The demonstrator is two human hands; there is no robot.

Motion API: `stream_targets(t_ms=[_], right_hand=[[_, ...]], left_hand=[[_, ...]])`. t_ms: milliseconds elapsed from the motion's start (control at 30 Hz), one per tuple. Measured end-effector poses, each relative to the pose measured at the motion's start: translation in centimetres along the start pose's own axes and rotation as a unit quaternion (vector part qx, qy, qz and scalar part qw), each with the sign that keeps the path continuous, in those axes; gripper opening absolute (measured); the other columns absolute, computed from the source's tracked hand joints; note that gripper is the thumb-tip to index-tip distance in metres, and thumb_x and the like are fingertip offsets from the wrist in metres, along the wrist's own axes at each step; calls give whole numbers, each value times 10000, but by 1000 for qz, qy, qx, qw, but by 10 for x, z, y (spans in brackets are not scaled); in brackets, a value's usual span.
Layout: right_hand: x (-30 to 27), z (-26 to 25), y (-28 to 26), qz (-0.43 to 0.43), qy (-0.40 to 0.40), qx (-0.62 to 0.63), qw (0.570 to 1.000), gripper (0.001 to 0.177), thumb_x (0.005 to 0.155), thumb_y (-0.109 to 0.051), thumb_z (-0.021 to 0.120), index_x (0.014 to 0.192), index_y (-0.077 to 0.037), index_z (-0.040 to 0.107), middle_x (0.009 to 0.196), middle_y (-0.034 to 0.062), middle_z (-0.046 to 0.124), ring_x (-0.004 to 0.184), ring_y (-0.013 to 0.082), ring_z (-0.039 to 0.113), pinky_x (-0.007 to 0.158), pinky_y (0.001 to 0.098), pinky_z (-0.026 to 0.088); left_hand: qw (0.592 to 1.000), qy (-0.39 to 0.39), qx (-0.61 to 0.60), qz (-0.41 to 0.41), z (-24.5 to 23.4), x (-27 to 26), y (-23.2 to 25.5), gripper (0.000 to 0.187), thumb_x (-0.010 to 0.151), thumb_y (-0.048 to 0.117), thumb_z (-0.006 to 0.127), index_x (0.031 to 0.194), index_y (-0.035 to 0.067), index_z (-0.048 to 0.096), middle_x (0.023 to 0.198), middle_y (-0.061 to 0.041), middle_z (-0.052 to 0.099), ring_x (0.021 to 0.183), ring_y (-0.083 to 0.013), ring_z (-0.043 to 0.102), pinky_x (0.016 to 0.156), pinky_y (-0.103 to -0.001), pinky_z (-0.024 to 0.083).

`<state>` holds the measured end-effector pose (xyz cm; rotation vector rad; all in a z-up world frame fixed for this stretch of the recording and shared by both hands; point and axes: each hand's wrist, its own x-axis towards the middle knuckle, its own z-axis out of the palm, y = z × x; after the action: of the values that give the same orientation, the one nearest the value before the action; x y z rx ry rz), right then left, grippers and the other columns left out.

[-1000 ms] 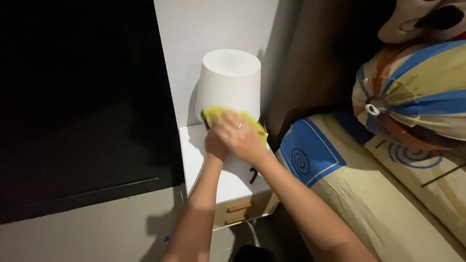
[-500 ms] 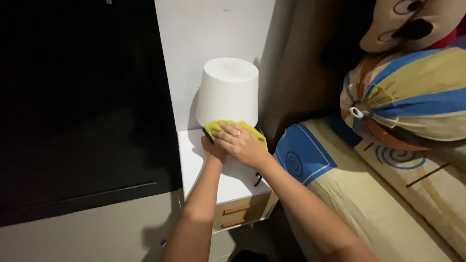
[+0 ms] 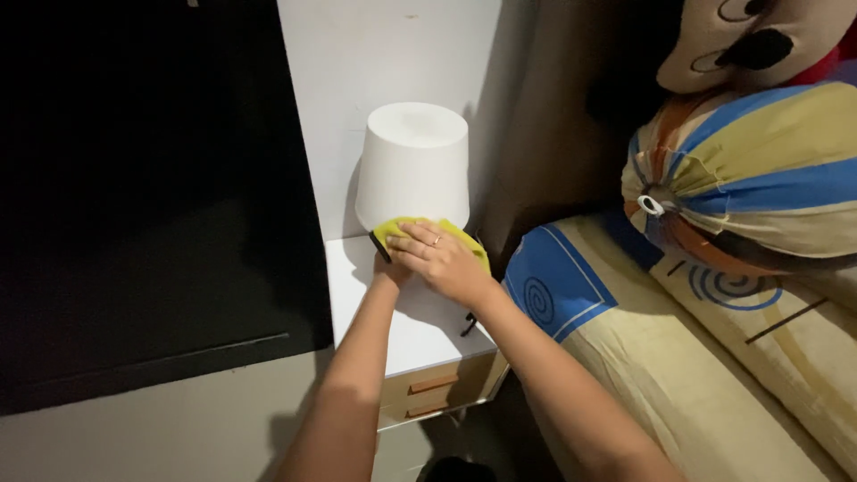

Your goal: Organize a nightstand drawer and clean the surface and lamp with a spray and cloth.

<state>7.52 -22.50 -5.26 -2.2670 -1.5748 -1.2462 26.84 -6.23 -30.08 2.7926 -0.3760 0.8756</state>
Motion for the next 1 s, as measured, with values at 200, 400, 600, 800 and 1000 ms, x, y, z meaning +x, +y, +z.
stream_targets(t_ms=[200, 400, 600, 800, 1000], right_hand=[[64, -62, -2, 32, 96, -39, 994, 412, 887, -34, 650, 1287, -97, 725, 1413, 44, 641, 1408, 289, 521, 1146, 490, 443], [16, -12, -18, 40, 3, -22, 999, 407, 869, -57, 645, 1269, -87, 710, 1450, 57, 628, 1462, 298, 480, 1195, 516, 409], [40, -37, -22, 47, 25, 14, 998, 425, 937, -70, 634, 1357, -121, 672, 1504, 50, 576, 1490, 288, 449, 1196, 501, 400], [62, -19, -18, 90, 32, -103, 990, 462, 925, -30, 593, 1376, -110, 651, 1526, 85, 549, 1483, 309, 440, 1213, 544, 383], [11, 11, -54, 49, -64, -65, 995, 460, 924, -53, 564, 1378, -74, 641, 1534, 126, 544, 1449, 346, 445, 1180, 532, 393]], left_hand=[[984, 18, -99, -146, -185, -21, 79, 497, 867, 471, 683, 1229, 131, 655, 1127, -85, 711, 980, -311, 688, 803, -456, 547], [975, -106, 52, -189, -99, -14, 47, 361, 1077, 466, 545, 1057, 167, 747, 1032, -48, 756, 952, -257, 696, 832, -419, 545], [975, 91, -12, -203, -119, -18, 56, 344, 974, 449, 622, 1121, 149, 706, 970, -47, 740, 805, -277, 697, 685, -441, 519], [970, 73, -8, -231, -114, -17, 59, 383, 913, 509, 649, 1061, 161, 710, 910, -62, 721, 833, -308, 677, 729, -467, 506], [903, 263, 317, -122, -69, -39, 57, 384, 1002, 403, 580, 1173, 70, 666, 1128, -111, 700, 1008, -282, 645, 951, -423, 497]])
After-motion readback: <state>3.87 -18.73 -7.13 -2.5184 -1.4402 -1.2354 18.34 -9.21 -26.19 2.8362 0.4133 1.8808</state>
